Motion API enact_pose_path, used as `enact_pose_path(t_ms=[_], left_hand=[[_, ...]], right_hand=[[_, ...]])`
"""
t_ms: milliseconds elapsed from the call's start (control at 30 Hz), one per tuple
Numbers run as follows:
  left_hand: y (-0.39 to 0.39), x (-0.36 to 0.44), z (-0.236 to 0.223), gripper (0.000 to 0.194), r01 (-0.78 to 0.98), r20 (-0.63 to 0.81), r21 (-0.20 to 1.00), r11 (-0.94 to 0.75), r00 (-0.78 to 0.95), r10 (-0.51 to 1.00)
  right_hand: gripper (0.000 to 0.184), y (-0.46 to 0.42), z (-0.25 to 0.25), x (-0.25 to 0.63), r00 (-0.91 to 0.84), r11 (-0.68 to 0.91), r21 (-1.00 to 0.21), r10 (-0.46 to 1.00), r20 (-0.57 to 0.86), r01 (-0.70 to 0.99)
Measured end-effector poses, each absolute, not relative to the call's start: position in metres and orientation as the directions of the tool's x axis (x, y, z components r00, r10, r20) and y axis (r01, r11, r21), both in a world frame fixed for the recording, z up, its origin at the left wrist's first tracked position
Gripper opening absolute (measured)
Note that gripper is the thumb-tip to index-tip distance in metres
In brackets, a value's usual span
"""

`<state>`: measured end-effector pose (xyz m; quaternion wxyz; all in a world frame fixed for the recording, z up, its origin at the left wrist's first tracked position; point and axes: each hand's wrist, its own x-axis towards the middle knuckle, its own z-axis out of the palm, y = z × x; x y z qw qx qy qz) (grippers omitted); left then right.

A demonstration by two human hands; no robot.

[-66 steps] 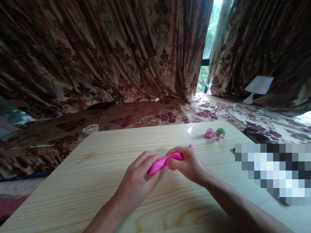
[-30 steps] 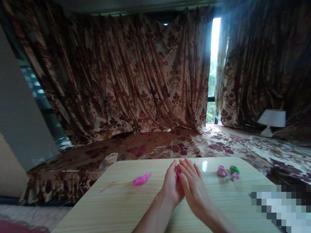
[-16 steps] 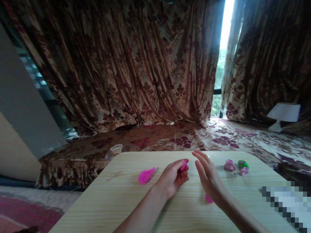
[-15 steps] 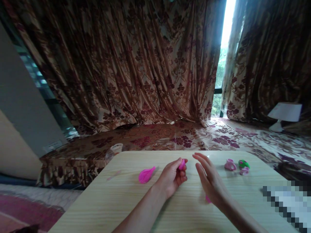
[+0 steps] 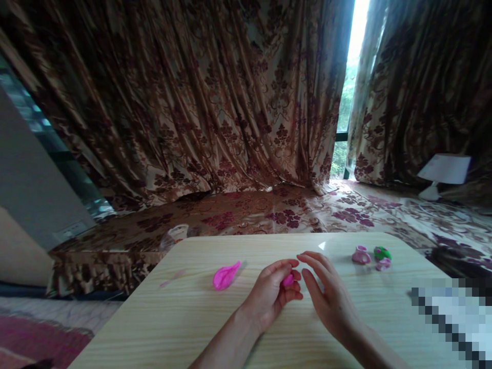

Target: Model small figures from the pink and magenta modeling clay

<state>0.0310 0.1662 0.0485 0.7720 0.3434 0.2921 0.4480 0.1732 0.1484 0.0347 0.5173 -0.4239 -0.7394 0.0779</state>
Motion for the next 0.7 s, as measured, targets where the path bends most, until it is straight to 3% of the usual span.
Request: enact_pose_path(t_ms=[200,333,433,533,633,700], left_hand=[[0.159,0.037,0.053,0.020,-0.493,-0.093,0.813,0.311,0.418,0.904],[0.158,0.036,0.055,0.027,-0.518,-0.154,0.776,0.361,0.399,0.904],[0.158,0.037,0.057,0.025,-0.606,-0.137,0.706,0.367,0.392,0.910],[0.155,0.040,0.063,0.019,-0.692,-0.031,0.586,0.421,0.500,0.865],[0.154,0.035,0.073,0.025,-0.717,0.045,0.456,0.527,0.610,0.791],[0.159,0.026,0.078,0.030,-0.755,0.074,0.414,0.509,0.585,0.808]], right_hand=[[0.028,0.152,0.027,0.175,-0.095,0.631,-0.562,0.705,0.702,0.535],[0.029,0.154,0.023,0.180,-0.069,0.621,-0.572,0.708,0.703,0.537],[0.034,0.157,0.036,0.175,-0.073,0.614,-0.534,0.693,0.717,0.582],[0.039,0.166,0.061,0.158,-0.143,0.630,-0.450,0.666,0.732,0.633],[0.042,0.176,0.077,0.139,-0.184,0.606,-0.373,0.661,0.727,0.703],[0.044,0.175,0.076,0.128,-0.196,0.575,-0.319,0.660,0.726,0.754]])
